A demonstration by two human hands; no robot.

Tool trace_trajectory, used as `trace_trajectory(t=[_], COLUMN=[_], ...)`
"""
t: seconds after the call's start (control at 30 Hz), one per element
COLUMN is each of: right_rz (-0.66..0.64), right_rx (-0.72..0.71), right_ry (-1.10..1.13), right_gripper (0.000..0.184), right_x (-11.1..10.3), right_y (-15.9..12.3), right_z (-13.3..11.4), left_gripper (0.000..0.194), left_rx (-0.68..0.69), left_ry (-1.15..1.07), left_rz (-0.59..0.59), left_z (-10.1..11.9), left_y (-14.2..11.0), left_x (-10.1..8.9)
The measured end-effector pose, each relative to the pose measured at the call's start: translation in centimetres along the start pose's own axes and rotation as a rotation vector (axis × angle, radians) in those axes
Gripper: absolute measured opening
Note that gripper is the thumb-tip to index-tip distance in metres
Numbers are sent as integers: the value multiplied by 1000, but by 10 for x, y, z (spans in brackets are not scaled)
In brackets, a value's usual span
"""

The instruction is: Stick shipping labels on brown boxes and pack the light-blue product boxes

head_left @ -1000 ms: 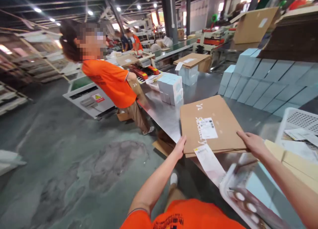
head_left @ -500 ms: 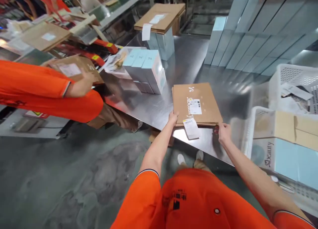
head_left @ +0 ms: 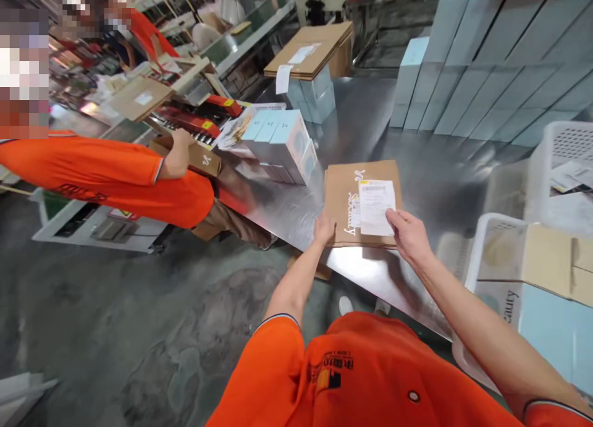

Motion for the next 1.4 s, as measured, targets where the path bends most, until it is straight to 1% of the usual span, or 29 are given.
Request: trace_trajectory(t=[0.03,0.1,0.13,0.17,0.23,0.3,0.37,0.5,0.63,0.73,0.8,0.87,1.03,1.1,1.17,1.23,1.3,1.33,1.4], right_rz=[21,44,47,47,42,38,18,-24,2,55,87,118,180,217,232,246,280,305,360], right_rx=[-38,-65,-65,-65,-68,-67,-59,-44,-48,-48,-51,-62,-113,-131,-131,-127,-133,-141,-151], right_ry=[19,49,65,84,126,160,188,216,224,223,169,96,-51,-126,-187,-224,-240,-238,-222], right_gripper=[43,43,43,44,46,48,49,51,51,50,47,44,38,36,33,31,30,30,30], right_x=[-6,-16,-20,-22,-25,-26,-23,-19,-24,-32,-35,-36,-30,-31,-33,-40,-54,-64,-86], right_y=[0,-1,0,0,3,5,8,13,21,34,44,56,86,95,101,106,108,108,106], right_z=[-14,-30,-33,-33,-32,-29,-27,-28,-29,-32,-39,-49,-74,-80,-81,-80,-80,-81,-85], left_gripper=[53,46,42,43,50,49,43,37,38,36,35,34,32,32,33,35,36,37,40], left_rx=[26,58,62,63,84,142,190,191,179,145,133,128,113,105,91,73,52,40,24], left_ry=[-7,-49,-75,-100,-168,-252,-307,-295,-322,-321,-316,-309,-290,-287,-278,-266,-225,-172,39], left_rz=[-14,-100,-162,-223,-323,-366,-343,-220,-184,-209,-240,-261,-294,-310,-331,-361,-364,-335,-210], left_z=[9,26,34,42,57,73,85,92,92,89,89,89,94,95,93,84,67,56,30], left_y=[-8,-25,-35,-44,-64,-79,-88,-92,-88,-80,-72,-63,-40,-30,-19,-7,4,8,12], left_x=[9,37,54,72,102,121,127,120,118,119,118,112,92,87,86,88,86,81,61])
Point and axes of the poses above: each hand's wrist, its own y-axis towards the middle knuckle, its own x-axis out of the palm, z = x × y, the point moved 10 cm from there along y, towards the middle knuckle, and after that the axes turned 13 degrees about -z, right-handed, at the moved point
